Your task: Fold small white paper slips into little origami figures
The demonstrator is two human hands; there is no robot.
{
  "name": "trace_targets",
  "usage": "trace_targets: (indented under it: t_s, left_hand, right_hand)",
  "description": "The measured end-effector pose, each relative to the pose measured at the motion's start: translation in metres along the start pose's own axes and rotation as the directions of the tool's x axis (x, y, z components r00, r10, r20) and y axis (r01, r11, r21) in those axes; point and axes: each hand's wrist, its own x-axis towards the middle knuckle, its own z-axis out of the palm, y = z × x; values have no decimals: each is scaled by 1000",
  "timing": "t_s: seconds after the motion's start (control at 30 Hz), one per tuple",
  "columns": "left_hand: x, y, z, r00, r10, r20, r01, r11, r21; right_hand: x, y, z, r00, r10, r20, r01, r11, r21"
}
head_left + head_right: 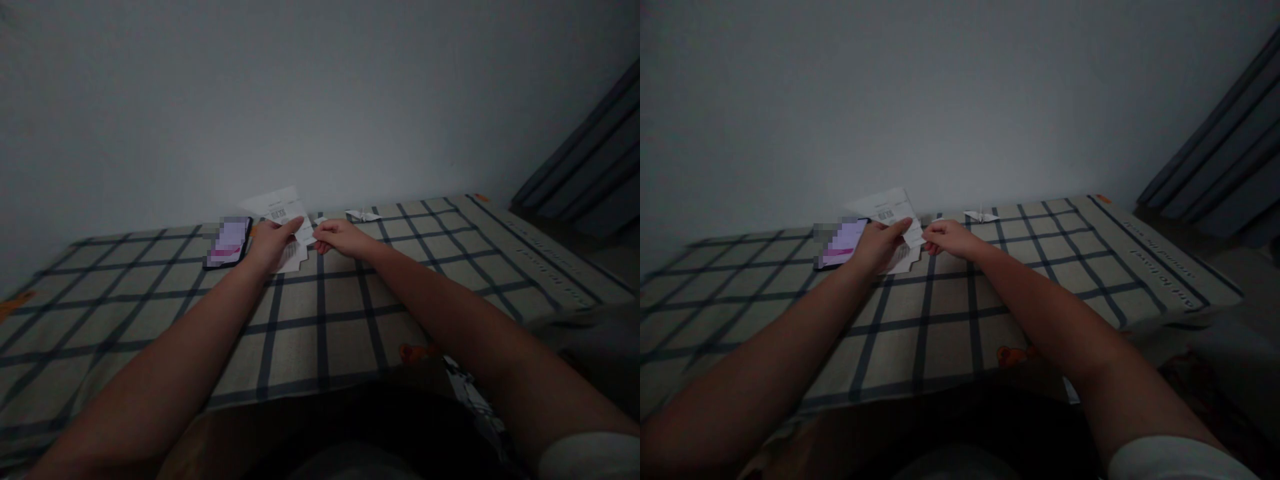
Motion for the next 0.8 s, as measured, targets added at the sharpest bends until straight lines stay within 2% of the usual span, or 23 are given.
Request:
trace_targets:
  t_s: [0.2,0.3,0.43,0.63,0.8]
  left_hand:
    - [-1,-2,0,998,-34,51,34,999,-10]
    - [-2,-1,0,996,-51,79,45,997,68]
    - [-4,2,-2,990,-77,116,55,982,183]
    - [-7,4,-4,967,-65,245,-18,946,324]
    - [-11,10,-2,951,-63,302,-34,952,304]
  right_hand:
    - [2,0,-2,999,-7,-32,9,998,66]
    - [2,-1,-3,998,-38,-53,45,991,126]
    - [2,-2,-3,998,-22,-67,34,984,175]
    - [4,-1,-7,991,-1,-131,32,972,231]
    - [6,1,-7,987,-8,-159,43,975,218]
